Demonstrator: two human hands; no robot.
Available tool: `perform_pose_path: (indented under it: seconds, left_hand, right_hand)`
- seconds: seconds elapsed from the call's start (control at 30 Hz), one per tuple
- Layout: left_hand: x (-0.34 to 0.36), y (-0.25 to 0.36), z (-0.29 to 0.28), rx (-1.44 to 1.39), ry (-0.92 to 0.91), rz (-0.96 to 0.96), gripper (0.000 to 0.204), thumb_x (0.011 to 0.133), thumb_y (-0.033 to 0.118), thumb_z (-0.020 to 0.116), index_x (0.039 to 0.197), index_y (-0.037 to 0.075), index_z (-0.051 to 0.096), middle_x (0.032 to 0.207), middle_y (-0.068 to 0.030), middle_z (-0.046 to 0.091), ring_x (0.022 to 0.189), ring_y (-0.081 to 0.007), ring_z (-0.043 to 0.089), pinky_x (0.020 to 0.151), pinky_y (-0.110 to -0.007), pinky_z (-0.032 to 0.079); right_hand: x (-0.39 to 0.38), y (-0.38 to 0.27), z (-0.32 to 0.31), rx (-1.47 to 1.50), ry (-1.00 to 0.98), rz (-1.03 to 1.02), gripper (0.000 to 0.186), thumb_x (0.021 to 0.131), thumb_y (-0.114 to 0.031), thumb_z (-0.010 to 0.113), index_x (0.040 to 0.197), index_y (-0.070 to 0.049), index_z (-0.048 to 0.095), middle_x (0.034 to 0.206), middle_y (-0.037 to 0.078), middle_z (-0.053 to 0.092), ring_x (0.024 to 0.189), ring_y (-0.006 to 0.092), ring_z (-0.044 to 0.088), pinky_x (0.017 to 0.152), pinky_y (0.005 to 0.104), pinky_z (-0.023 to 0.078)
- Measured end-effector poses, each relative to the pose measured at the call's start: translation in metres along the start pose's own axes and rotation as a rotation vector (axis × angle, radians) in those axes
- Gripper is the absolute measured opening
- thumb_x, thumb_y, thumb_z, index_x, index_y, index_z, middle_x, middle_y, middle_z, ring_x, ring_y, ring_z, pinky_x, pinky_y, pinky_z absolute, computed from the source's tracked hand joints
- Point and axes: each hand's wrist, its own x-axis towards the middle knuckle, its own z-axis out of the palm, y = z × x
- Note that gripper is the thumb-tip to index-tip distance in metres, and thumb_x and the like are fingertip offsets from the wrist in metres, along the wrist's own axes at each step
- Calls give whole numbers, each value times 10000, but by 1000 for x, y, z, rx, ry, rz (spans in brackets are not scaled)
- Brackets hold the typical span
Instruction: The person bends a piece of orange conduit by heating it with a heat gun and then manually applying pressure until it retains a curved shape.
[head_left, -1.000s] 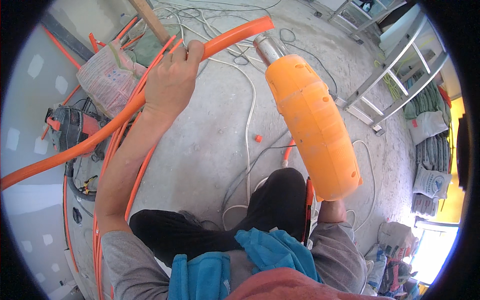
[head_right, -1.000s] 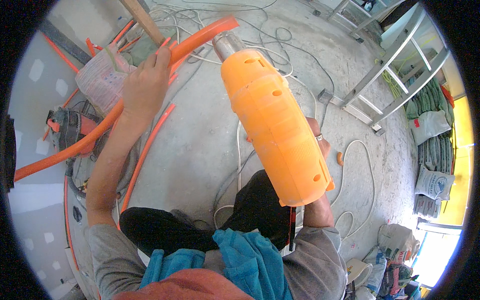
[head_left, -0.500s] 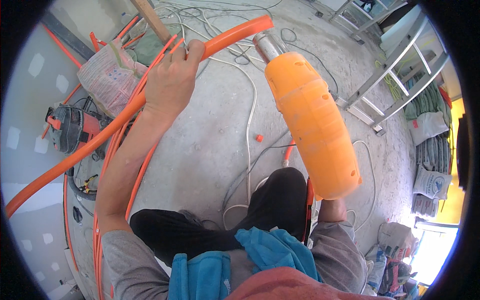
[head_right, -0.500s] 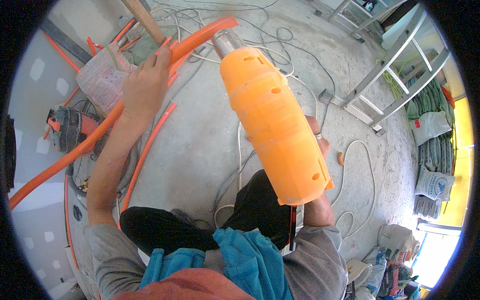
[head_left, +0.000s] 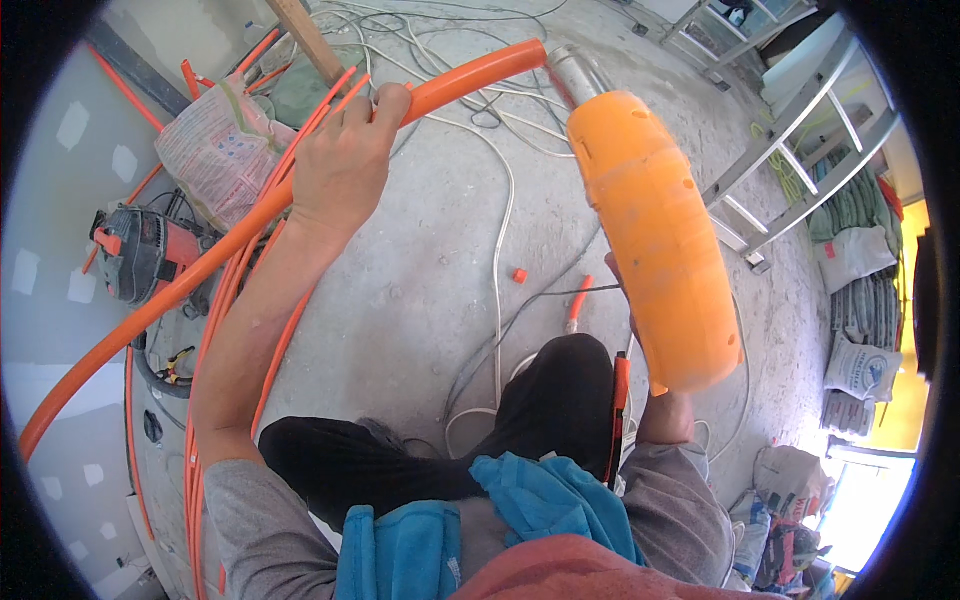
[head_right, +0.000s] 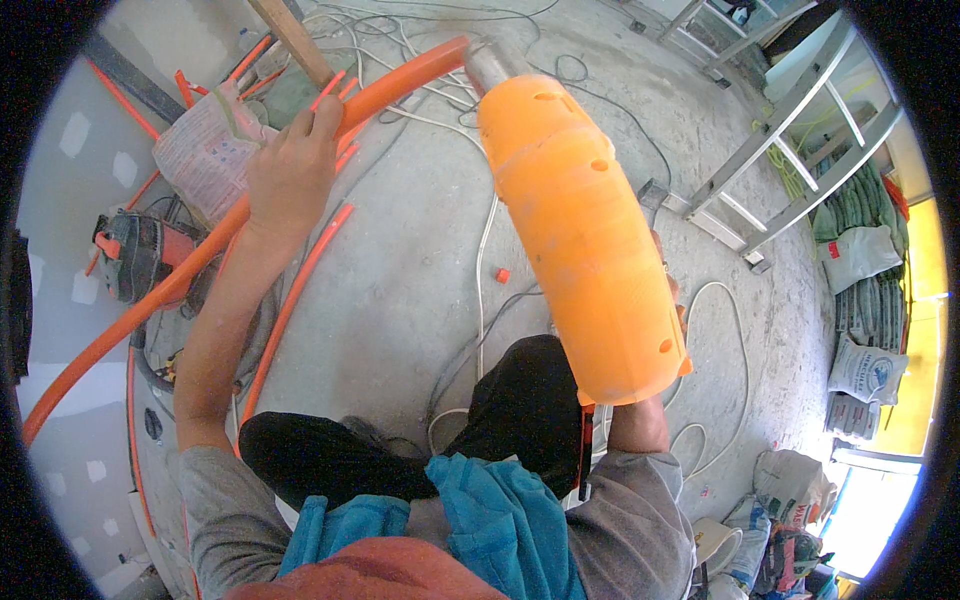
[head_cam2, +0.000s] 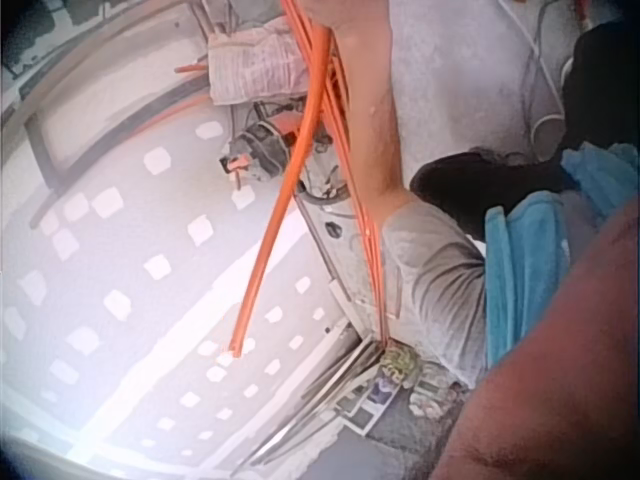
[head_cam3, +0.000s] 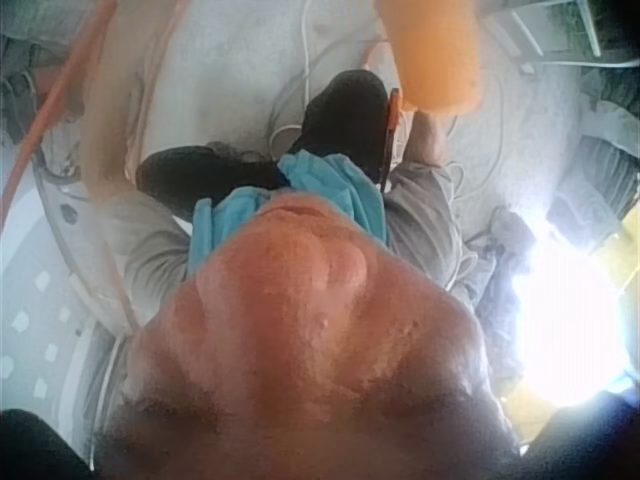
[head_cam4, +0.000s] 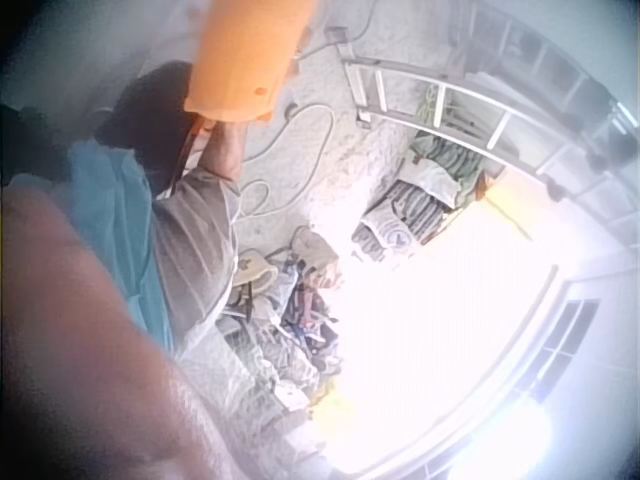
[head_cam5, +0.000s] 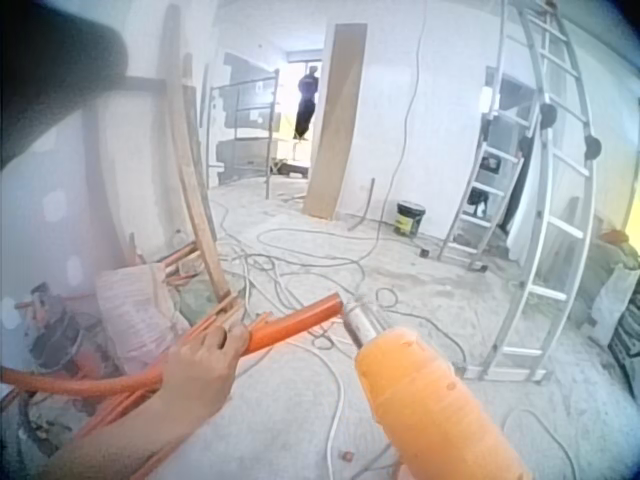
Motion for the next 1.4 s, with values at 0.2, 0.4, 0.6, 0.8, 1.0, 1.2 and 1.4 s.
perform_pose_path:
  seconds: [0.2, 0.4, 0.6, 0.8, 1.0, 1.2, 1.4]
  left_hand:
    - [0, 0, 0, 7, 34, 8, 194, 917, 129, 626, 1079, 134, 520, 805, -44, 625, 682, -234, 712, 506, -359, 548]
    - [-7, -6, 2, -5, 30, 23, 207, 911, 121, 632, 1082, 121, 516, 815, -49, 635, 660, -237, 709, 493, -357, 542]
    - [-9, -7, 1, 0, 31, 48, 223, 909, 113, 635, 1096, 115, 514, 798, -47, 633, 657, -231, 710, 488, -345, 542]
    - [-10, -9, 3, 0, 19, 37, 221, 906, 112, 634, 1093, 112, 518, 797, -52, 631, 654, -233, 707, 500, -347, 547]
    - [-14, -12, 6, -5, 11, 39, 235, 897, 113, 636, 1104, 110, 525, 815, -57, 635, 649, -238, 702, 510, -353, 545]
    - [-15, -13, 7, -9, 57, 45, 212, 909, 79, 625, 1101, 124, 546, 715, -25, 563, 590, -200, 646, 499, -330, 514]
    - [-19, -16, 8, -25, -1, 38, 223, 912, 133, 637, 1113, 126, 541, 845, -55, 638, 674, -240, 704, 518, -364, 549]
  right_hand:
    - [2, 9, -36, -12, -353, -8, 577, 1026, -203, 637, 1541, -86, 406, 1533, 146, 493, 1378, 318, 523, 1133, 546, 451]
    - [1, 12, -13, -769, -86, -328, 224, 810, -78, 830, 999, -34, 718, 1064, 39, 645, 1013, 148, 669, 779, 267, 522]
    - [-4, 12, -7, -752, -91, -266, 228, 812, -64, 824, 1012, -33, 719, 1079, 45, 646, 1016, 159, 674, 791, 269, 527]
    - [2, 17, -19, -690, -155, -354, 284, 809, -64, 830, 1072, -38, 727, 1096, 58, 651, 1038, 173, 675, 805, 276, 529]
    - [-7, 12, 0, -947, -148, -322, 323, 791, -82, 849, 1088, -39, 729, 1130, 69, 659, 1075, 187, 679, 800, 302, 553]
    - [-2, 12, -7, -1120, -142, -387, 361, 813, -127, 836, 1139, -40, 705, 1140, 68, 662, 1072, 192, 684, 817, 310, 558]
    - [-1, 6, -8, -1317, -169, -396, 425, 850, -166, 808, 1224, -30, 660, 1167, 78, 661, 1085, 202, 681, 861, 319, 559]
